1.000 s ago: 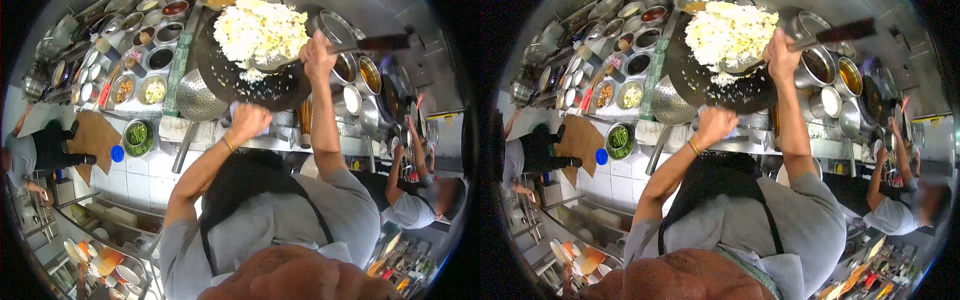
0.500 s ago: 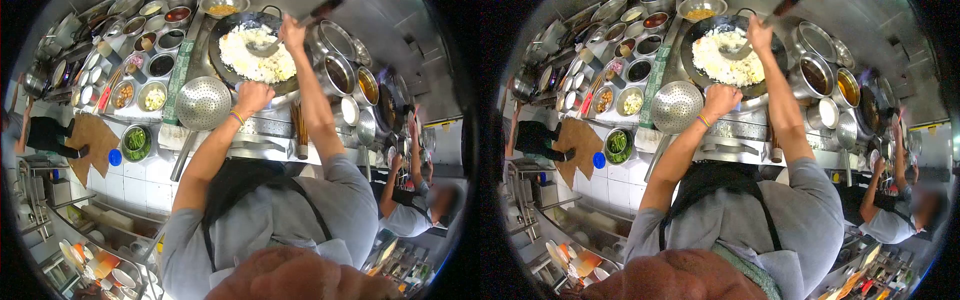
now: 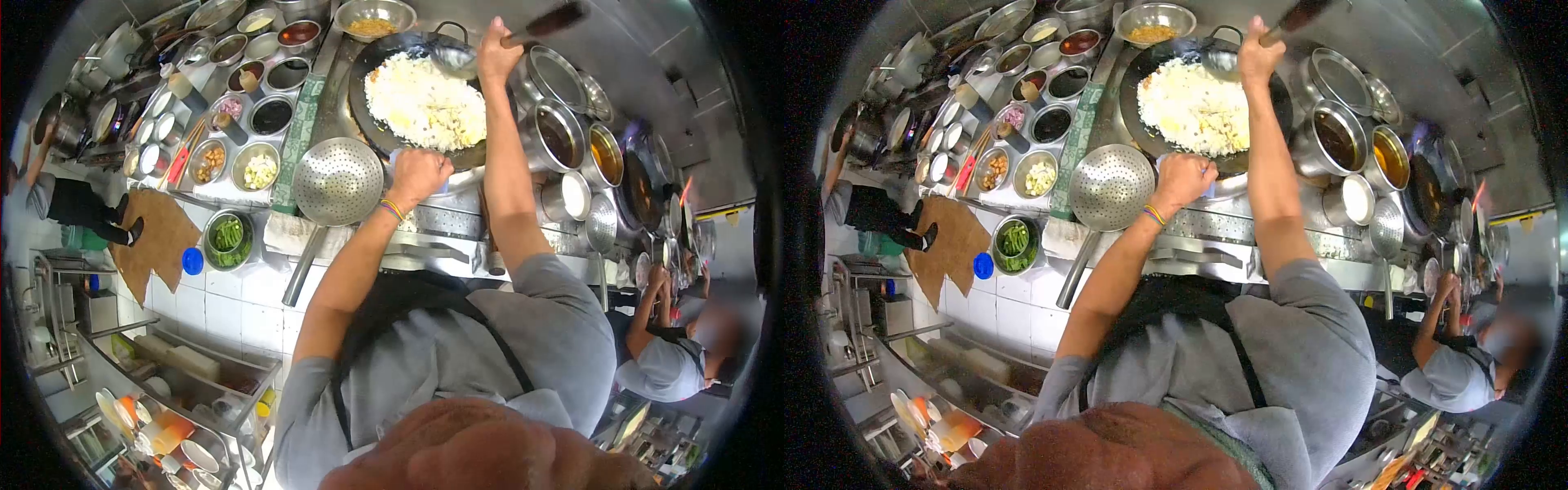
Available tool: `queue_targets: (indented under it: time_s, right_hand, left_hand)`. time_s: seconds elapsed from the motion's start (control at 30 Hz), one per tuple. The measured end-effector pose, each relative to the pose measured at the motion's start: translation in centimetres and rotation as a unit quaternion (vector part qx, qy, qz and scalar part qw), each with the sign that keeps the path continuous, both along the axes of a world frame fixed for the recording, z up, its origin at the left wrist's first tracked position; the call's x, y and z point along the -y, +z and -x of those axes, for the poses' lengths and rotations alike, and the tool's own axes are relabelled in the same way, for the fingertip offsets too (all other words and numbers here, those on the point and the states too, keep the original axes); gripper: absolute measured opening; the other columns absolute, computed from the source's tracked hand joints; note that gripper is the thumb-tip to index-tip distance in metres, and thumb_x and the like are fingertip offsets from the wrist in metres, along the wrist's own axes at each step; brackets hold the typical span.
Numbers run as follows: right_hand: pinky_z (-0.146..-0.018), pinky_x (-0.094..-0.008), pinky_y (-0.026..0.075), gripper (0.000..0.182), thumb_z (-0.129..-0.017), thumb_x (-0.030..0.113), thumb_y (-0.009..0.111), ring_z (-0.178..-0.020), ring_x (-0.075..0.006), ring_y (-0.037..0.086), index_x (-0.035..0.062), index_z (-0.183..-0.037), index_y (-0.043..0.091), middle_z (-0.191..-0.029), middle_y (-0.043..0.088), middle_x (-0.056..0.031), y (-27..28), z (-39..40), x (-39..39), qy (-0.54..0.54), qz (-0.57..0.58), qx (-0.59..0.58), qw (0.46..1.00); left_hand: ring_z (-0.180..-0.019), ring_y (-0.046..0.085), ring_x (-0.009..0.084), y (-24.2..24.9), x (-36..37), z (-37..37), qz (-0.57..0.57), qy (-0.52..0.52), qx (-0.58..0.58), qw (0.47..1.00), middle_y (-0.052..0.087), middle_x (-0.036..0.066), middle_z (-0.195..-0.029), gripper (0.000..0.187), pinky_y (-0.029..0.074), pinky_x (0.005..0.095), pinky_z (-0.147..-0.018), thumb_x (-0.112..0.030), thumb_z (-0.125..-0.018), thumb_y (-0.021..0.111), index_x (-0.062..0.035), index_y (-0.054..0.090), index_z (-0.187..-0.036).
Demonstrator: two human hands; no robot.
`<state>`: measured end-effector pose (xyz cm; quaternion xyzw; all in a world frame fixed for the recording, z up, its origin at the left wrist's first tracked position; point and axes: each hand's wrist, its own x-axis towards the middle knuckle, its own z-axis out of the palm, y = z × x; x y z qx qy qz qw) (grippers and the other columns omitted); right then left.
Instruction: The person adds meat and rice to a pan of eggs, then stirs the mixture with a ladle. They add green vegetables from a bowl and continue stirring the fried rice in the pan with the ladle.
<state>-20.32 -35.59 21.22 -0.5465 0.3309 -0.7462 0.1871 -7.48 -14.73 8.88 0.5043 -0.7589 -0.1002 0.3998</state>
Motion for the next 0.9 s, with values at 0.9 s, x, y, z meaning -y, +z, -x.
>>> queue_targets:
  time_s: [0.9]
  right_hand:
    - [-0.035,-0.0259,0.016,0.044,-0.102,0.027,0.062,-0.037,-0.007,0.023,0.0133,-0.065,0.044,-0.051,0.034,0.0043,6.9,-1.6,-18.5,0.227,-0.251,0.055,0.939]
  left_hand:
    - [-0.062,0.07,0.0362,8.8,-6.3,-1.5,-0.057,-0.063,0.072,0.994,0.07,0.018,-0.069,0.033,0.057,0.0483,-0.063,-0.033,-0.086,0.06,-0.0087,0.076,-0.071]
